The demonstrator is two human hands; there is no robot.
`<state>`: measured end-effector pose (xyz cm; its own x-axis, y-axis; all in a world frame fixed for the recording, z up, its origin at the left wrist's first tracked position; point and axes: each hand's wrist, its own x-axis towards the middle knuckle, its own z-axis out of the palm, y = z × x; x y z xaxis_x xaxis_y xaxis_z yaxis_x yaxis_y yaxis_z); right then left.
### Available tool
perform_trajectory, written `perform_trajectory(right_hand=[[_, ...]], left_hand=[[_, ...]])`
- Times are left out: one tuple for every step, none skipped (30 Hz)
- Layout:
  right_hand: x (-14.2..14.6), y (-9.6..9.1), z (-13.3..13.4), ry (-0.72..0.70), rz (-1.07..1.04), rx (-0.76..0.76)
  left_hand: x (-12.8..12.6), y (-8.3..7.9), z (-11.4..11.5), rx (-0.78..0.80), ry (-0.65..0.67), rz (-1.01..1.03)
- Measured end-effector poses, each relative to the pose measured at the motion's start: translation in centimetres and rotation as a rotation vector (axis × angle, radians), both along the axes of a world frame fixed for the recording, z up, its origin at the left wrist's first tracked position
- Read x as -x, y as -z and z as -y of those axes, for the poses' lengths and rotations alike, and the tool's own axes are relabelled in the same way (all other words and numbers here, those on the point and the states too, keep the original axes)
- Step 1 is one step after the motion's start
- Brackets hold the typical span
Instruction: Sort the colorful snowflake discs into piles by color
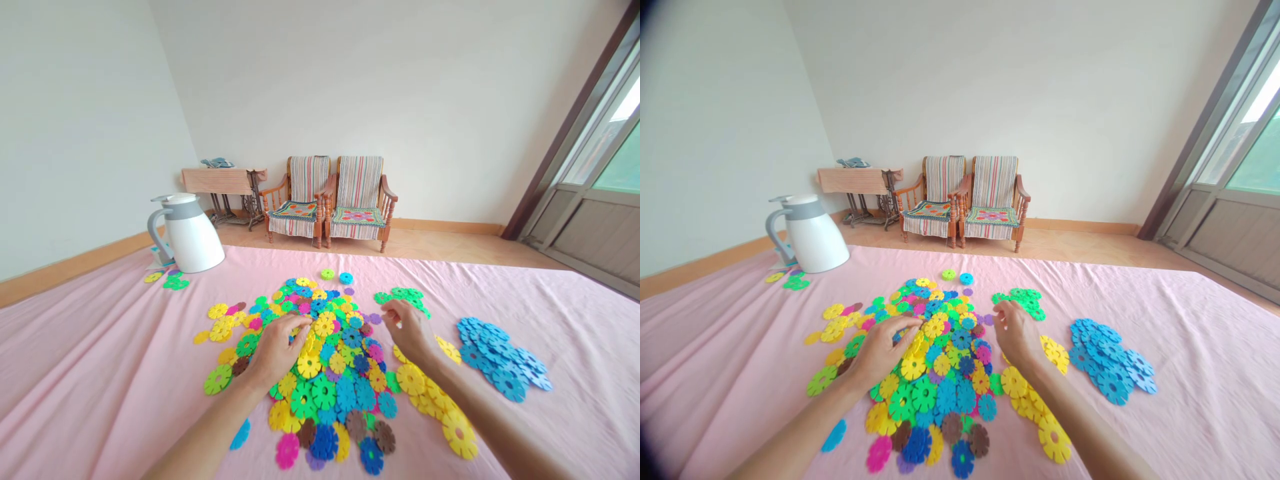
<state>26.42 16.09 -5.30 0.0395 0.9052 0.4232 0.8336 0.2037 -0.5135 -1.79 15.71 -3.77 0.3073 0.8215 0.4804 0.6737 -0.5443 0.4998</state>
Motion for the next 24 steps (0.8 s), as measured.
perform_trajectory(right_hand=[[1.2,-0.1,0.4,-0.065,0.015,0.015],[2.3,-0.2,0.9,-0.119,0.031,0.028],[3.2,-0.3,1.3,-0.155,0.046,0.04],[4.0,-0.4,1.7,-0.175,0.06,0.049],[4.6,-0.5,2.0,-0.181,0.073,0.057],[5.1,-0.6,2.2,-0.178,0.084,0.065],[5.4,-0.7,2.3,-0.169,0.092,0.072],[5.7,-0.7,2.4,-0.159,0.096,0.077],[5.8,-0.7,2.4,-0.15,0.096,0.081],[6.0,-0.7,2.4,-0.142,0.094,0.082],[6.1,-0.7,2.3,-0.137,0.087,0.082],[6.2,-0.7,2.3,-0.138,0.076,0.08],[6.2,-0.8,2.3,-0.143,0.062,0.078],[6.2,-0.9,2.3,-0.152,0.045,0.077],[6.1,-1.0,2.3,-0.161,0.026,0.076],[5.8,-1.2,2.3,-0.168,0.006,0.075],[5.3,-1.3,2.4,-0.166,-0.012,0.073],[4.5,-1.5,2.4,-0.153,-0.028,0.068],[3.4,-1.7,2.5,-0.128,-0.039,0.061],[2.1,-1.8,2.7,-0.091,-0.046,0.053],[0.6,-1.8,2.8,-0.045,-0.047,0.046],[-1.1,-1.7,2.9,0.005,-0.043,0.042],[-2.9,-1.6,3.1,0.062,-0.035,0.038],[-4.7,-1.4,3.3,0.121,-0.025,0.035]], left_hand=[[0.0,0.0,0.0,0.002,-0.001,-0.002],[0.0,0.0,0.0,0.003,-0.002,-0.004],[0.0,0.0,0.0,0.003,-0.001,-0.005],[0.0,0.0,0.0,0.002,-0.001,-0.005],[0.0,-0.1,0.0,-0.001,0.001,-0.004],[0.0,-0.1,0.1,-0.003,0.003,-0.003],[0.0,-0.1,0.1,-0.007,0.004,-0.001],[0.0,-0.2,0.1,-0.011,0.005,0.001],[0.0,-0.2,0.1,-0.016,0.007,0.003],[0.0,-0.1,0.1,-0.021,0.011,0.004],[0.0,-0.1,0.1,-0.024,0.014,0.005],[0.0,0.0,0.1,-0.026,0.016,0.005],[0.1,0.0,0.0,-0.027,0.015,0.004],[0.1,0.0,0.0,-0.027,0.013,0.002],[0.1,0.0,0.0,-0.028,0.009,0.001],[0.1,0.0,0.0,-0.031,0.007,0.0],[0.1,0.0,0.0,-0.036,0.006,0.002],[0.0,0.0,0.0,-0.04,0.008,0.004],[0.0,-0.1,0.1,-0.044,0.011,0.006],[-0.1,-0.1,0.1,-0.046,0.012,0.008],[-0.1,-0.2,0.1,-0.045,0.013,0.009],[-0.2,-0.2,0.2,-0.04,0.014,0.009],[-0.2,-0.2,0.2,-0.032,0.014,0.006],[-0.2,-0.2,0.2,-0.024,0.014,0.003]])
